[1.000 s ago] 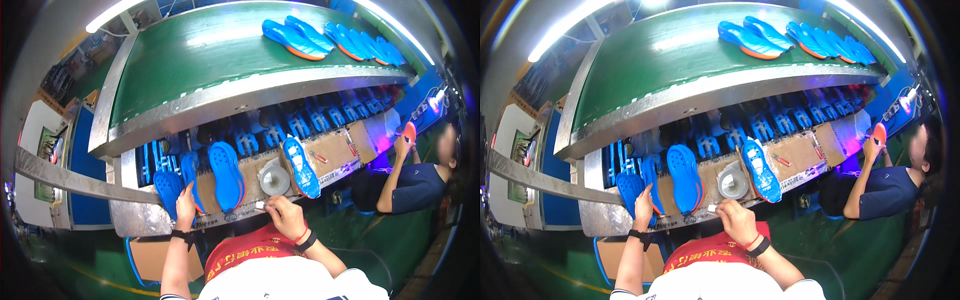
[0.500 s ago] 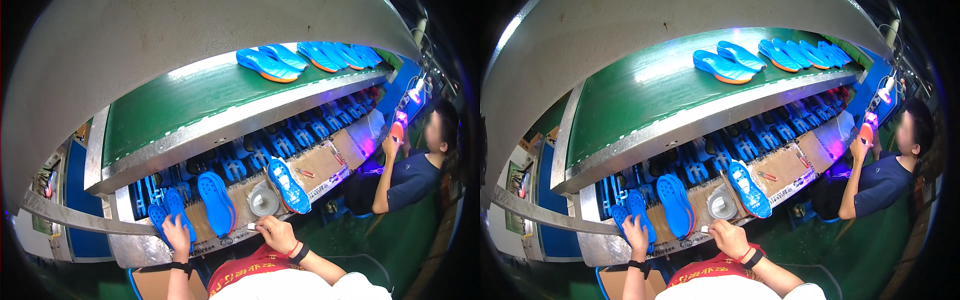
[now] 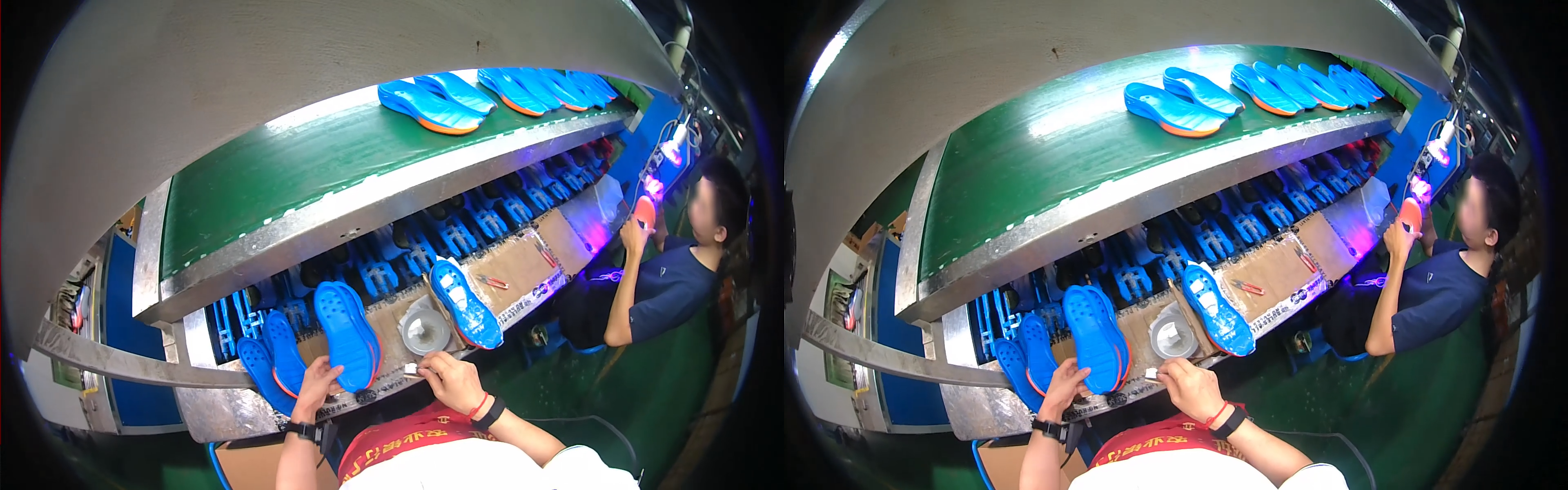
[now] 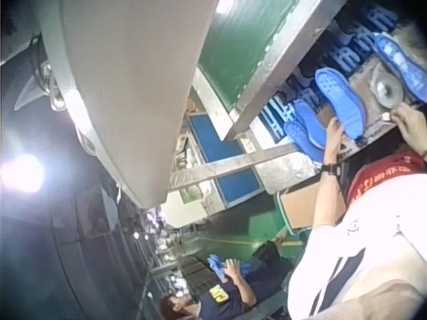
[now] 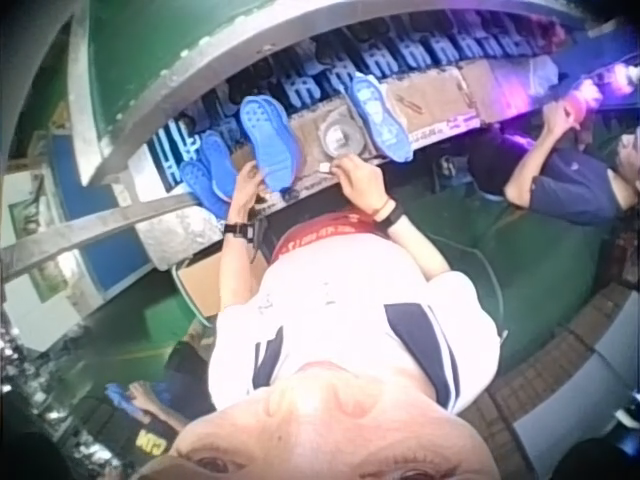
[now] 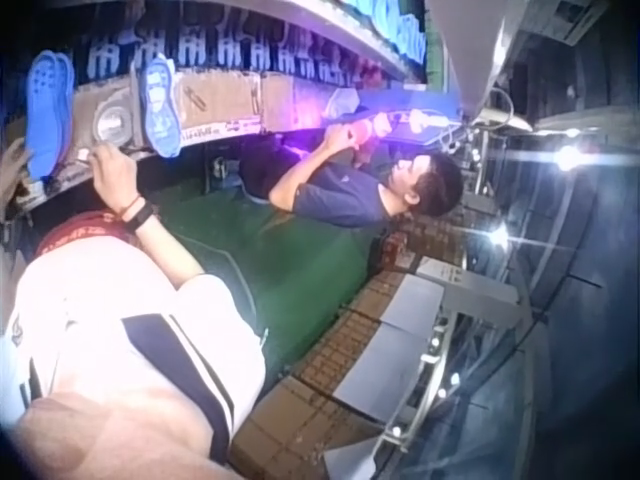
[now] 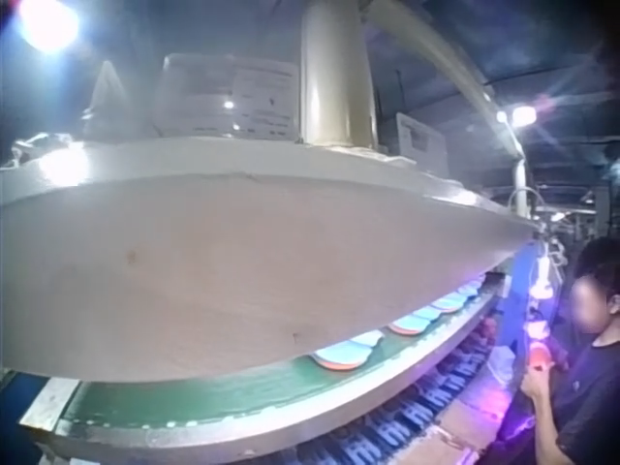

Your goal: Applying adhesive and assembling shoe components on a production line.

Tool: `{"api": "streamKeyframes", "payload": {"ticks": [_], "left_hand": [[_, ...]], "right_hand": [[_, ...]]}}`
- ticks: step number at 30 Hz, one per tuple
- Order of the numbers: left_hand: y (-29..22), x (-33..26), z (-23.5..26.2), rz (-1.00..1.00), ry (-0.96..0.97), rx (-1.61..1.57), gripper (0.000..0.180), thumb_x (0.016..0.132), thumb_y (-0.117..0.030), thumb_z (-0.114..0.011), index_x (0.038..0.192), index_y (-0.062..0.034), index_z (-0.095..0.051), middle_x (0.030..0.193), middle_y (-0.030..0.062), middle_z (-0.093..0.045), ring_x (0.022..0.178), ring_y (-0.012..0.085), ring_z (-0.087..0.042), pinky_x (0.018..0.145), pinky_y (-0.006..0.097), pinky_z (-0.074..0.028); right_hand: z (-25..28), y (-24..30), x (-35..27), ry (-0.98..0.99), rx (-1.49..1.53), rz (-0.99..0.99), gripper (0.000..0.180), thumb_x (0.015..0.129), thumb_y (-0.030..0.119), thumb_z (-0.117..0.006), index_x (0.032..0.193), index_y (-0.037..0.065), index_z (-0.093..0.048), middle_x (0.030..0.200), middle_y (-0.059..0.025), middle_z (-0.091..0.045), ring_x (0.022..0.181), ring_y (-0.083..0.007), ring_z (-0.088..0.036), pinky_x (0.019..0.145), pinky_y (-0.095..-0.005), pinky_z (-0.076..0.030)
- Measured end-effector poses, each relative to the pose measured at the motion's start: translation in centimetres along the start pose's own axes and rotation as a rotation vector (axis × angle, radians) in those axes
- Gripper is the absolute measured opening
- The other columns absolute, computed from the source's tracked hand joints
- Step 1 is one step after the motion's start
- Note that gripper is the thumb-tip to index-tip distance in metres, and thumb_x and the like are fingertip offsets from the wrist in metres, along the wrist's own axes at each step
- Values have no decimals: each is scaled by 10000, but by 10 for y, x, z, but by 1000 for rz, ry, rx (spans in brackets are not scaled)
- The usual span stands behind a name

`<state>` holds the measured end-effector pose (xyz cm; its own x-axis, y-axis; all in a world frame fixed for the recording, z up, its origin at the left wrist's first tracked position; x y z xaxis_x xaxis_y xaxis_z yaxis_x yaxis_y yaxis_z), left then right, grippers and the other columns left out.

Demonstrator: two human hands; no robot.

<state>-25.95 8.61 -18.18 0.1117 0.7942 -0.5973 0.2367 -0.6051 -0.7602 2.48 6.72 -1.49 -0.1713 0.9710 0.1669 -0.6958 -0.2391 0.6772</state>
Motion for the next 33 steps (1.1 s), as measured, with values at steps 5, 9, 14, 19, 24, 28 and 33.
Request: {"api": "streamKeyframes", "payload": {"ticks": [5, 9, 14, 19, 24, 28, 33], "left_hand": [[-36, -71, -37, -255, 100, 7, 703, 789, 119, -702, 1389, -12, -360, 1295, 117, -536, 1208, 227, -548, 1036, 381, -469], [-73, -95, -72, -346, -15, -89, 661, 820, 119, -664, 1393, 10, -353, 1264, 127, -553, 1148, 214, -584, 944, 358, -531], [-112, -107, -101, -561, -150, 61, 560, 833, 109, -630, 1326, 36, -374, 1166, 169, -601, 1005, 227, -663, 724, 312, -620], [-125, -113, -109, -612, -200, 143, 626, 834, 116, -626, 1384, 44, -336, 1126, 168, -634, 942, 209, -687, 778, 309, -604], [-124, -120, -112, -619, -205, 226, 649, 841, 103, -631, 1411, 49, -326, 1114, 168, -648, 931, 192, -686, 793, 288, -584], [-125, -124, -112, -633, -228, 321, 620, 846, 79, -646, 1398, 58, -365, 1080, 155, -665, 920, 173, -683, 777, 280, -575], [-129, -129, -115, -716, -246, 386, 606, 847, 37, -674, 1389, 63, -402, 1035, 134, -684, 900, 156, -681, 764, 273, -566]], "right_hand": [[11, 8, 3, -63, 74, 9, 64, 854, 110, -689, 898, 77, -655, 926, -56, -677, 749, -285, -678, 628, -361, -544], [24, 22, 12, -139, 203, 103, 80, 844, 63, -695, 918, 49, -668, 965, -117, -688, 731, -280, -687, 616, -330, -546], [38, 44, 21, -138, 278, 144, 125, 808, 15, -719, 920, 23, -666, 958, -149, -686, 692, -268, -689, 585, -319, -541], [35, 58, 28, -150, 217, 290, 163, 792, 11, -730, 937, 24, -655, 942, -139, -679, 714, -291, -686, 600, -327, -546], [30, 70, 31, -146, 107, 313, 160, 774, -11, -727, 910, 20, -649, 951, -137, -677, 707, -280, -683, 605, -329, -539], [24, 72, 31, -93, 70, 317, 148, 779, 5, -727, 900, 20, -645, 948, -129, -678, 700, -278, -682, 598, -329, -538], [24, 72, 32, -69, 146, 293, 145, 781, 5, -726, 899, 19, -643, 930, -128, -682, 699, -271, -684, 591, -331, -537]]}}
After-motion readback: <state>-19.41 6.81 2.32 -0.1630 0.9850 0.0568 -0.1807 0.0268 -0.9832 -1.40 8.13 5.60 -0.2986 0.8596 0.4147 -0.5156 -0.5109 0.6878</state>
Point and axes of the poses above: each hand's wrist, its own x-axis towards the middle knuckle, its own z-axis out of the back of the hand, y = z × x, the point moved 5 cm from there along x, towards the middle knuckle
